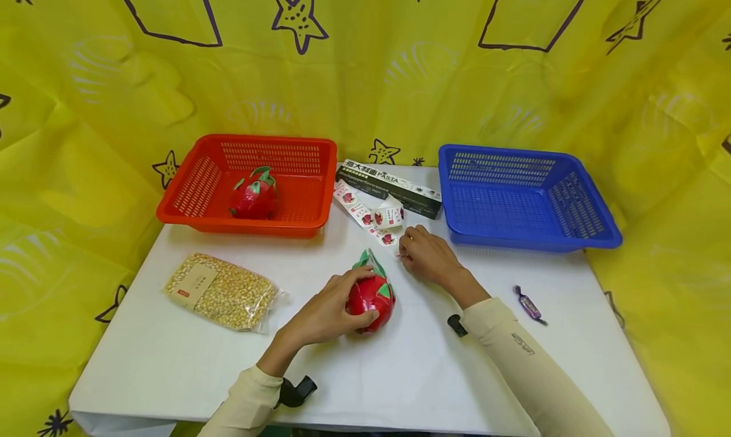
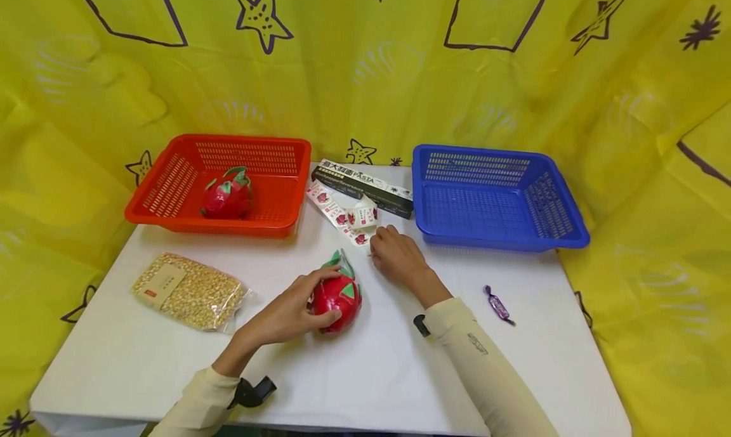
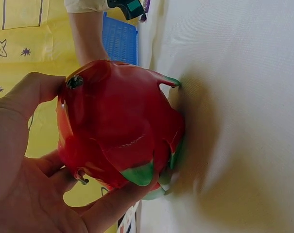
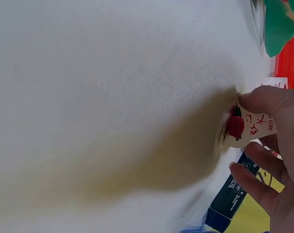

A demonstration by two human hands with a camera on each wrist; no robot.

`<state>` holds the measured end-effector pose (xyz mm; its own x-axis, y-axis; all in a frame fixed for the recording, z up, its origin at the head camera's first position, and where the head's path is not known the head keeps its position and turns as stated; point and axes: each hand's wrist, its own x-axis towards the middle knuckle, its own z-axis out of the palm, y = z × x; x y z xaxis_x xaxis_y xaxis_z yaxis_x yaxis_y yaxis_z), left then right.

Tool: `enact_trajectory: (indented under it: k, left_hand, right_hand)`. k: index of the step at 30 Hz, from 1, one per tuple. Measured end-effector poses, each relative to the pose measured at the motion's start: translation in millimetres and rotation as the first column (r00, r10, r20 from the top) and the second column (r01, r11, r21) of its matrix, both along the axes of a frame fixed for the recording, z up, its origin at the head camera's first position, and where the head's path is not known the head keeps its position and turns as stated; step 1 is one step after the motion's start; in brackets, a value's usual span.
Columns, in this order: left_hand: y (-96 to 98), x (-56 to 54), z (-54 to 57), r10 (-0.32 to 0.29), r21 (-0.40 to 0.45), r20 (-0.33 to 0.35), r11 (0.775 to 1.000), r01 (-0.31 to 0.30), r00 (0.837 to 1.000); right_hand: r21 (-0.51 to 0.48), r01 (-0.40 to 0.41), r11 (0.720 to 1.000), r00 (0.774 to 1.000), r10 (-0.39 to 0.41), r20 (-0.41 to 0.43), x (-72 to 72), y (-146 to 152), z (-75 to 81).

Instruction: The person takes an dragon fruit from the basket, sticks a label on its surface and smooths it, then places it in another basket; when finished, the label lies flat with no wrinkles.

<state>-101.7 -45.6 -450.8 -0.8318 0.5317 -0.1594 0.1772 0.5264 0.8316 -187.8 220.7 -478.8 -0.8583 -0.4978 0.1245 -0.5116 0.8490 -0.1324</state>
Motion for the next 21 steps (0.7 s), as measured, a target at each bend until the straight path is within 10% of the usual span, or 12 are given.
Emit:
enact_trajectory:
  k: [14, 21]
  left_hand:
    - [-3.9, 1.6, -6.3, 0.035, 0.069, 0.032, 0.997, -0.037, 0.999]
    - [-8.3, -1.1, -6.2, -0.033, 0.111, 0.001, 0.993, 0.032, 0.999]
  right_hand:
    - [-0.138, 0.099, 0.986, 0.981, -0.073, 0.181, 6.6, 6, 11.1]
    - [-0.41, 0.147, 0.9, 0.928, 0.018, 0.373, 17.3, 0, 47.9]
